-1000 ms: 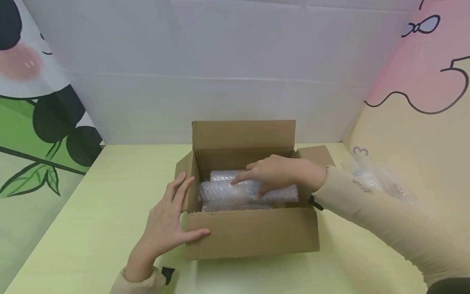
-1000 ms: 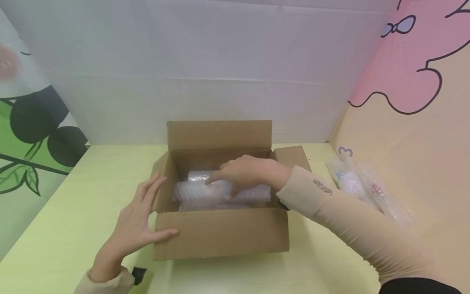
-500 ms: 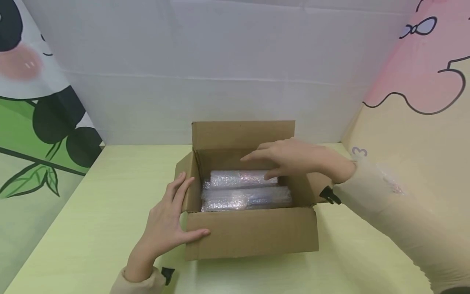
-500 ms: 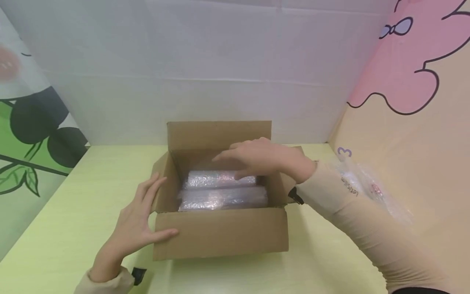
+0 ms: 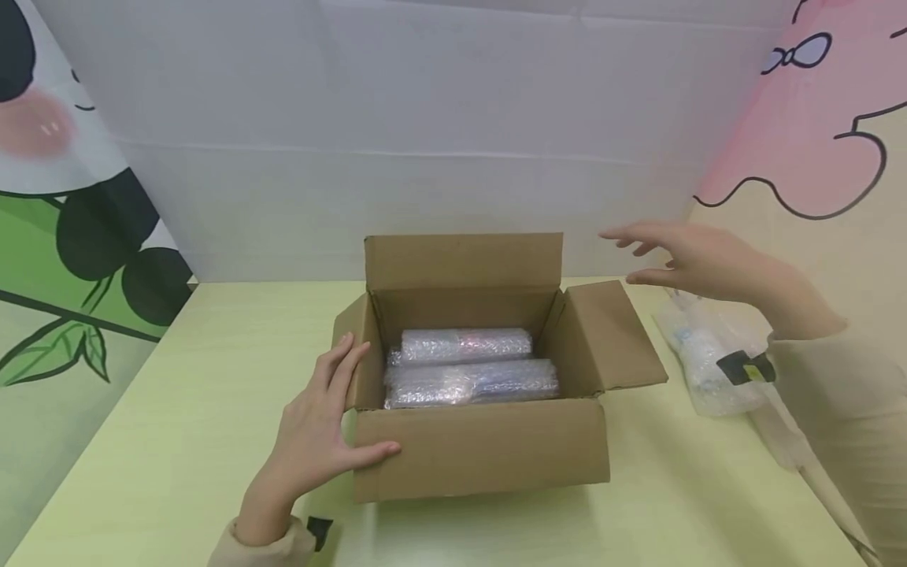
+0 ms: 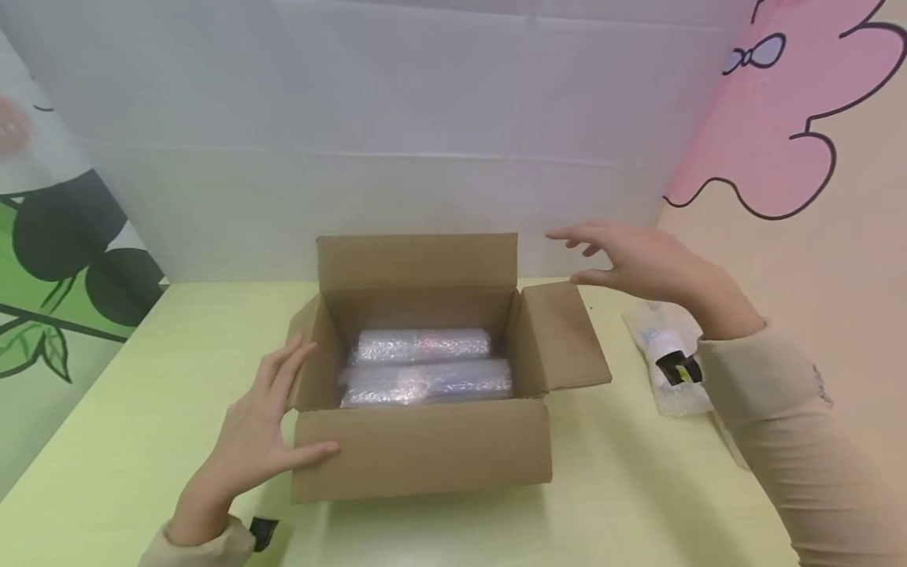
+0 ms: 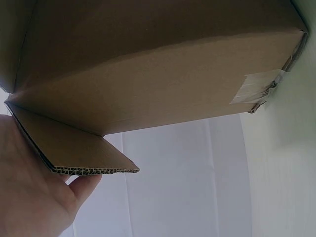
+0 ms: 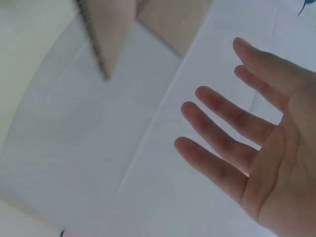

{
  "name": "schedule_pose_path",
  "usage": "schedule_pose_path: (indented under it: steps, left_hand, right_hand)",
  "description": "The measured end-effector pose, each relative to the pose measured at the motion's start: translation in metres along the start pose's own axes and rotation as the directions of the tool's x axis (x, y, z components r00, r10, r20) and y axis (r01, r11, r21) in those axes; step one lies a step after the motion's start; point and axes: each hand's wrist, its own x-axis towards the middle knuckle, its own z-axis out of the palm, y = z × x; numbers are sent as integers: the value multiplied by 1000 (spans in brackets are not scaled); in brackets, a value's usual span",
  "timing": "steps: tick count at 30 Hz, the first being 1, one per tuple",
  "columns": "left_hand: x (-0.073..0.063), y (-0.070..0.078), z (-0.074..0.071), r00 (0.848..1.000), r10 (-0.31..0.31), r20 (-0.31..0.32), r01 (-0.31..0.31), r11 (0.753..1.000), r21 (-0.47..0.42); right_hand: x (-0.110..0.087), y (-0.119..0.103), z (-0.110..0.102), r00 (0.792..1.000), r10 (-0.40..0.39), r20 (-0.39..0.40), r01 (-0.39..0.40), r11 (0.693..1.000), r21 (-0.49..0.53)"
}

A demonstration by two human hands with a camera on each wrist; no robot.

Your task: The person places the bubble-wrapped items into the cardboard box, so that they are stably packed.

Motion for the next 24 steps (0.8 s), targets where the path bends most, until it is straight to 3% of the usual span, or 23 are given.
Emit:
schedule_pose_path:
  steps: [5,11,18,24]
  left_hand:
    - [0,-1,0,1000,-4,2,4,1000,0]
    - [0,-1,1,1000,-8,2,8,1000,-6]
    - [0,0,0,1000,-4,2,4,1000,-7]
    - [0,-1,-1,1000,-5,0,5,1000,-4]
  right_hand:
    - [-13,36,6,996,91,-19,-91,996,0]
    - [-30,86,25,976,218,3,-218,974,-60]
    - [-58,134,54,954,296,52,-287,947,-142]
    - [-80,165,78,919,377,118,-357,920,-161]
